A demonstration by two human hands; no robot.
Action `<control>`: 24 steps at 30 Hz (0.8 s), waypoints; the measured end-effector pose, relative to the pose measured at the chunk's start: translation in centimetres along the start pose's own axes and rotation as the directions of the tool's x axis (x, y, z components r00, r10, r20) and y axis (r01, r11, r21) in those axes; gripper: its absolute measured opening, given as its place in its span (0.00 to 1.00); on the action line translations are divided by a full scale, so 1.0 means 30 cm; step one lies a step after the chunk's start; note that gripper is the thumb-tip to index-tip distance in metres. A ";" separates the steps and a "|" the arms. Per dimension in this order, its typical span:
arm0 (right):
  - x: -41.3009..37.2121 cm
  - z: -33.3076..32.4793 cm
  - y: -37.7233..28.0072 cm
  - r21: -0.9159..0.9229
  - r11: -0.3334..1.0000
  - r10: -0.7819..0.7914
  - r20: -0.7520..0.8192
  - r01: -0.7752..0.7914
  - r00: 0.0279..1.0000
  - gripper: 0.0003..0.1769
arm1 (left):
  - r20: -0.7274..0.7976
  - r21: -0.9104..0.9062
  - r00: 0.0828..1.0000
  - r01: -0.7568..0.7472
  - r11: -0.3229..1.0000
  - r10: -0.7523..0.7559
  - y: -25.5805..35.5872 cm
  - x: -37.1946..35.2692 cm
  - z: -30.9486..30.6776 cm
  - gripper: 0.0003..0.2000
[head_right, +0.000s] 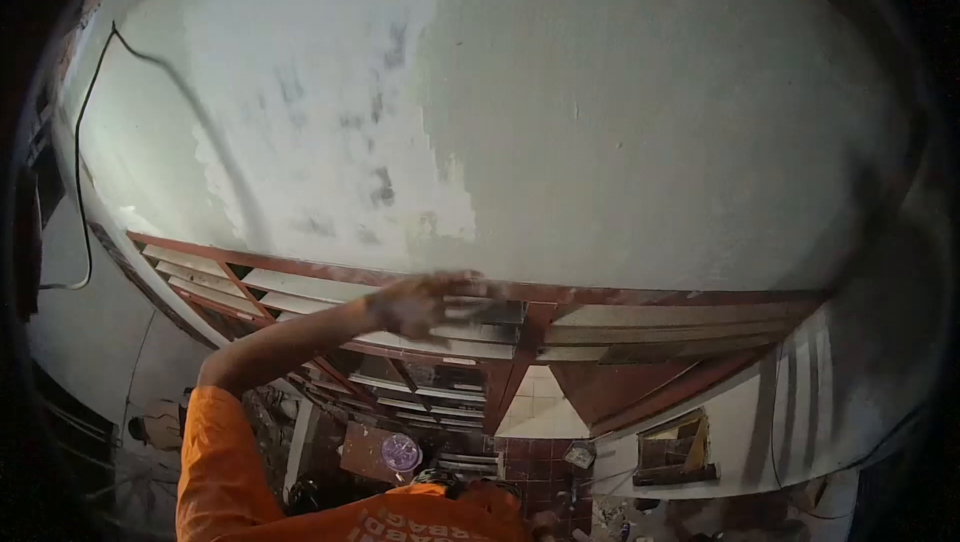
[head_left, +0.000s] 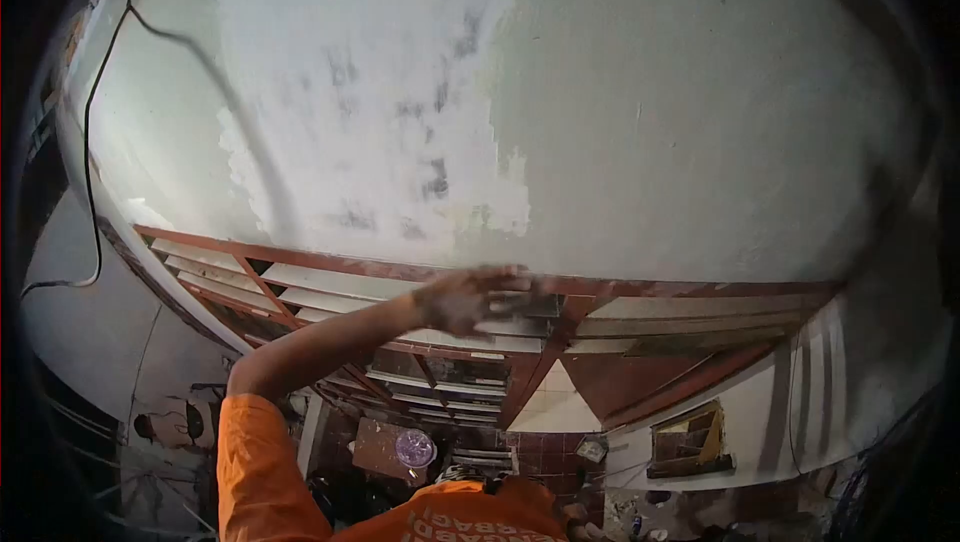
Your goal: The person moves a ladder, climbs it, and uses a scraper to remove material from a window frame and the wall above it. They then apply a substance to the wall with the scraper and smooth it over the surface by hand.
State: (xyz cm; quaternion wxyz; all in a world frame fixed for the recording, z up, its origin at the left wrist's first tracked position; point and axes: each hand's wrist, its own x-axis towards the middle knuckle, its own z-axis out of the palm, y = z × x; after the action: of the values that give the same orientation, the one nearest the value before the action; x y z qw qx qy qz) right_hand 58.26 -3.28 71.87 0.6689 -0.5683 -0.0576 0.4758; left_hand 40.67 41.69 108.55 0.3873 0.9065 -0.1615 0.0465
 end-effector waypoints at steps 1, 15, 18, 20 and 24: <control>0.011 -0.003 -0.016 -0.003 1.000 0.001 0.005 -0.001 1.000 0.22 | 0.117 0.162 0.993 -0.046 0.986 0.027 -0.001 -0.015 0.056 0.32; 0.183 -0.028 0.080 0.096 0.995 0.029 0.042 -0.033 0.999 0.20 | -0.587 0.701 0.508 0.708 0.083 0.630 0.497 -0.029 -0.682 0.29; 0.228 -0.112 0.190 0.115 0.993 0.031 0.027 -0.034 0.999 0.20 | -0.531 0.690 0.459 0.722 0.049 0.712 0.544 0.015 -0.775 0.30; -0.068 0.384 -0.349 -0.347 0.920 -0.188 0.021 0.184 0.982 0.11 | -0.442 0.721 0.476 0.692 -0.014 0.760 0.618 0.075 -0.823 0.30; -0.083 0.678 -0.613 -0.494 0.606 -0.460 0.421 0.623 0.781 0.08 | -0.576 0.634 0.495 0.773 -0.027 0.650 0.807 0.134 -0.935 0.31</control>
State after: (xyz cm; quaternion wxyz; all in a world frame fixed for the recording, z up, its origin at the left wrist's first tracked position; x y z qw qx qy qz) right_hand 54.85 11.12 95.08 0.5484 -0.6417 -0.4625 0.2712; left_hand 37.63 45.08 145.55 -0.3748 0.7056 0.2045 0.5655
